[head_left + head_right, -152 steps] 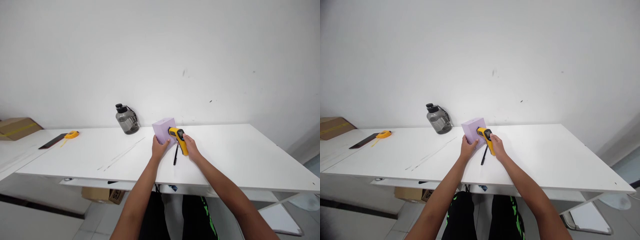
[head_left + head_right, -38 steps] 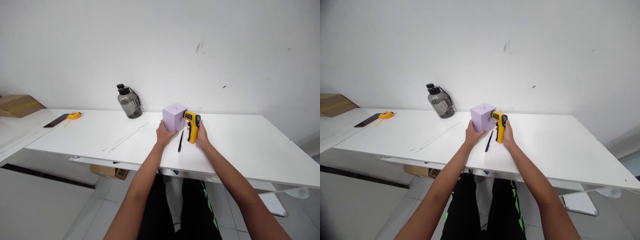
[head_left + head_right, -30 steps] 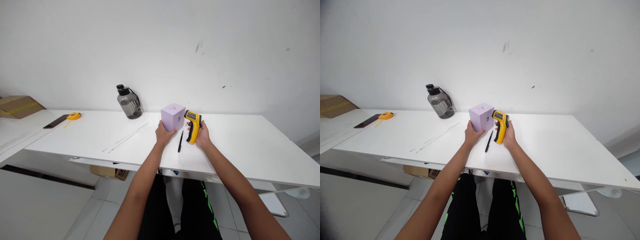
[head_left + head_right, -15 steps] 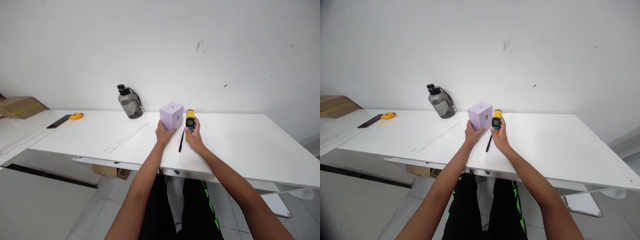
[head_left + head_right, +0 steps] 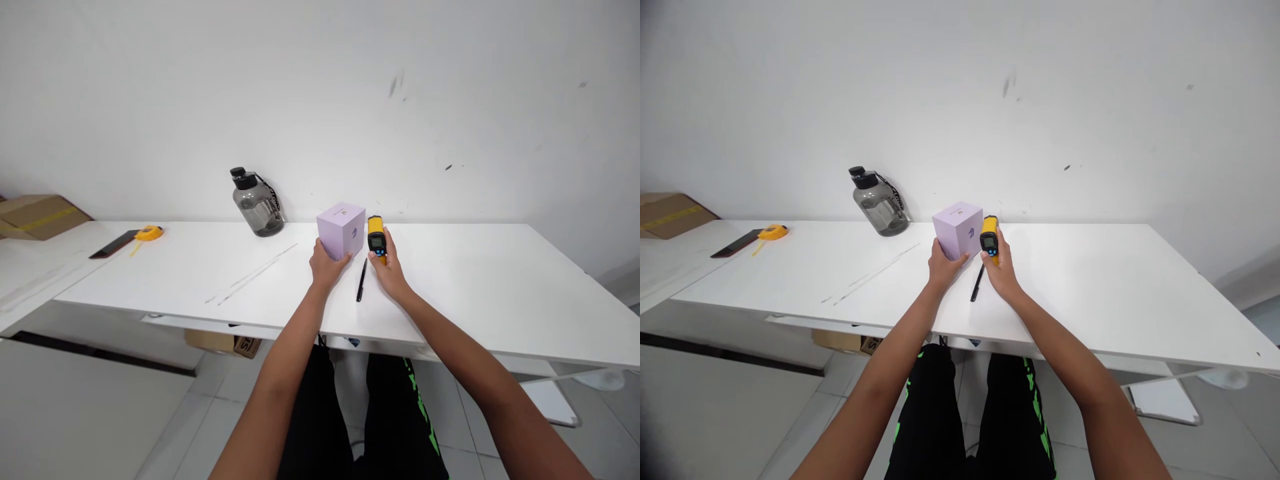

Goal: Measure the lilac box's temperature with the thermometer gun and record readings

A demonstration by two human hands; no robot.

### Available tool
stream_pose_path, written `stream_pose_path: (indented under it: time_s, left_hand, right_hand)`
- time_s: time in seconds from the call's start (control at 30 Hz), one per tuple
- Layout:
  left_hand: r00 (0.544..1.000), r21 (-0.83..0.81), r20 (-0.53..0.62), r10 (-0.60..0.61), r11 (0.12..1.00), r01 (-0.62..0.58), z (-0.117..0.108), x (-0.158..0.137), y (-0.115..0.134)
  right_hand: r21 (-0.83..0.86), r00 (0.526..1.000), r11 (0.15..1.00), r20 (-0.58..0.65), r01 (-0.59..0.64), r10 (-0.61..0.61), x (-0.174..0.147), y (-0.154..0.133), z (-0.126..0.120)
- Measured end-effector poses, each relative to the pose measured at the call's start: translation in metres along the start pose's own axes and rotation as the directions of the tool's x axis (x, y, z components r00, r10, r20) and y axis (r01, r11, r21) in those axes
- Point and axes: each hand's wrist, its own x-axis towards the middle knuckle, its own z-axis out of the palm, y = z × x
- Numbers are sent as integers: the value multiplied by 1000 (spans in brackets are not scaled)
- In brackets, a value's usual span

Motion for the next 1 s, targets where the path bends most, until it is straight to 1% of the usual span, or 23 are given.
stream_pose_path:
  time_s: [0.17,0.33,0.53,0.77,0.9,1.0]
  left_hand:
    - [1000,-7,0,-8,1000,8,-1,0,2]
    - [1000,-2,15,-28,1000,28,-2,-1,4]
    - [999,48,20,-26,999,25,-3,-2,6]
    - [1000,64,13,-24,998,23,-2,-1,4]
    - [1000,51,14,-15,999,15,-3,-1,5]
    - [1000,48,18,-23,999,22,-3,-2,6]
  right_hand:
    - [29,999,998,-7,-49,49,1,-3,-2]
    - [49,999,998,-6,-49,49,1,-2,-3]
    - [-102,1000,994,12,26,-25,0,0,-2]
    - [-219,996,971,8,92,-92,-1,-1,-3]
    - [-254,996,964,-35,74,-85,-1,-2,-3]
    - [-242,996,969,-70,44,-63,-2,-5,-3]
